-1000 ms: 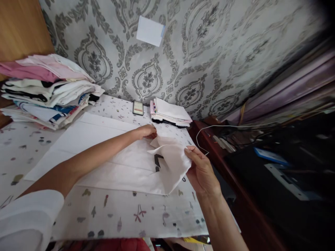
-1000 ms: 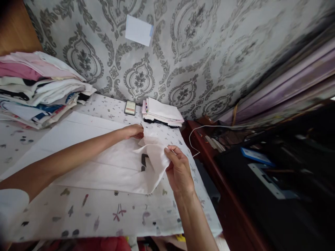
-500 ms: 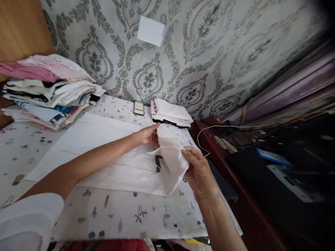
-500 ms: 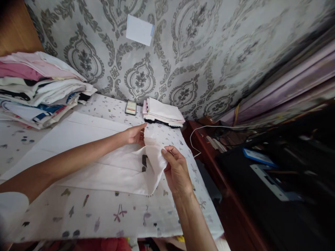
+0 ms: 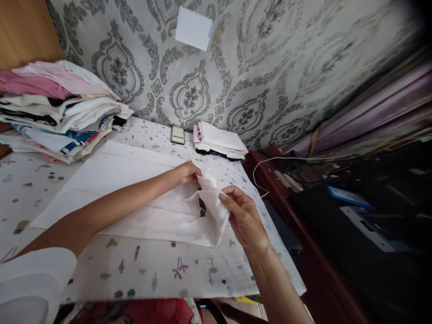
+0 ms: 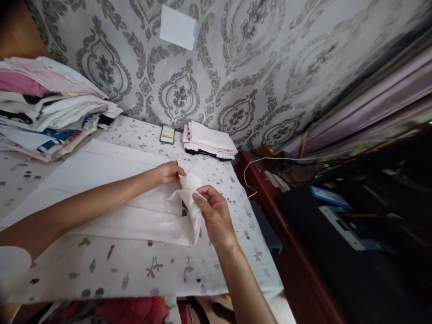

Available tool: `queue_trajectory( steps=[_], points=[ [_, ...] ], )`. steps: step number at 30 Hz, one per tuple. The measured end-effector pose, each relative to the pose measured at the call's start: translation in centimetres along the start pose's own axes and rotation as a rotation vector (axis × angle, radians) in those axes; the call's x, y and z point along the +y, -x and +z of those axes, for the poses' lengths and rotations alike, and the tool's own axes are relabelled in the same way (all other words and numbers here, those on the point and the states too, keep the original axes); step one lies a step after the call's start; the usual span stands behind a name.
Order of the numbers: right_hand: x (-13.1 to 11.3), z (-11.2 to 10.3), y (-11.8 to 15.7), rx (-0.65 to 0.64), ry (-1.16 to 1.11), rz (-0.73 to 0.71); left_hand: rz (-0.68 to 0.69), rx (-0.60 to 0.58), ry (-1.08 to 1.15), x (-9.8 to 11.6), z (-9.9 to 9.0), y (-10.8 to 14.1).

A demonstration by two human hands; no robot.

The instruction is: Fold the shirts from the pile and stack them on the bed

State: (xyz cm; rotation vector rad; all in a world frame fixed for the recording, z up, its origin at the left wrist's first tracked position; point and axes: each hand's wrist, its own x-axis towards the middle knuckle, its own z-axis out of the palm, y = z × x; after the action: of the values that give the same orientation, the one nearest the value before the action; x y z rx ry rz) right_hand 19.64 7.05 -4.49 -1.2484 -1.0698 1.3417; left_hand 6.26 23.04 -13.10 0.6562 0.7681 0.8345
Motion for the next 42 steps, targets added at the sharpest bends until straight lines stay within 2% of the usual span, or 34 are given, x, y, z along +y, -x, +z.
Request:
queue_trajectory(
  steps=[7,12,17,21,25,27,29,32,35,37,39,42],
  points=[
    [0.9,0.2,-1.2,0.027,-0.032,0.027,-0.016,0.025,0.003,-0.5,-1.1,2.2],
    [0.4,-0.4,-1.8,0.057,-0.058,0.013,-0.119,-0.045,-0.046,0.3,-2.3,4.4],
    [0.1,-0.7,-2.0,0.08,-0.062,0.003,-0.101,-0.126,-0.151,0.9,-3.5,6.4],
    [0.1,-1.0,-2.3,0.105,-0.066,0.006,-0.006,-0.165,-0.467,0.6,-3.4,8.4],
    [0.1,-1.4,-2.5,0.098,-0.069,0.013,0.258,-0.161,-0.992,-0.1,-2.1,9.2],
    [0.1,-1.5,-2.5,0.091,-0.073,0.002,0.346,-0.109,-1.175,-0.3,-1.4,8.8],
    [0.1,-1.5,-2.5,0.085,-0.076,-0.016,0.38,0.009,-1.243,-0.2,-0.9,8.0],
    [0.1,-1.3,-2.1,0.063,-0.071,-0.022,0.276,0.116,-1.144,0.1,-0.4,6.9],
    [0.1,-0.8,-1.5,0.034,-0.06,-0.021,0.024,0.065,-0.803,0.0,0.1,6.5],
    [0.3,-0.5,-1.1,0.011,-0.038,-0.043,-0.089,0.024,-0.515,-0.3,0.4,6.3],
    [0.5,-0.1,-0.7,-0.013,0.005,-0.079,-0.149,0.01,-0.274,-0.5,0.5,6.0],
    [1.1,0.3,0.0,-0.064,0.096,-0.122,-0.171,0.036,-0.074,-0.5,0.5,5.5]
  ],
)
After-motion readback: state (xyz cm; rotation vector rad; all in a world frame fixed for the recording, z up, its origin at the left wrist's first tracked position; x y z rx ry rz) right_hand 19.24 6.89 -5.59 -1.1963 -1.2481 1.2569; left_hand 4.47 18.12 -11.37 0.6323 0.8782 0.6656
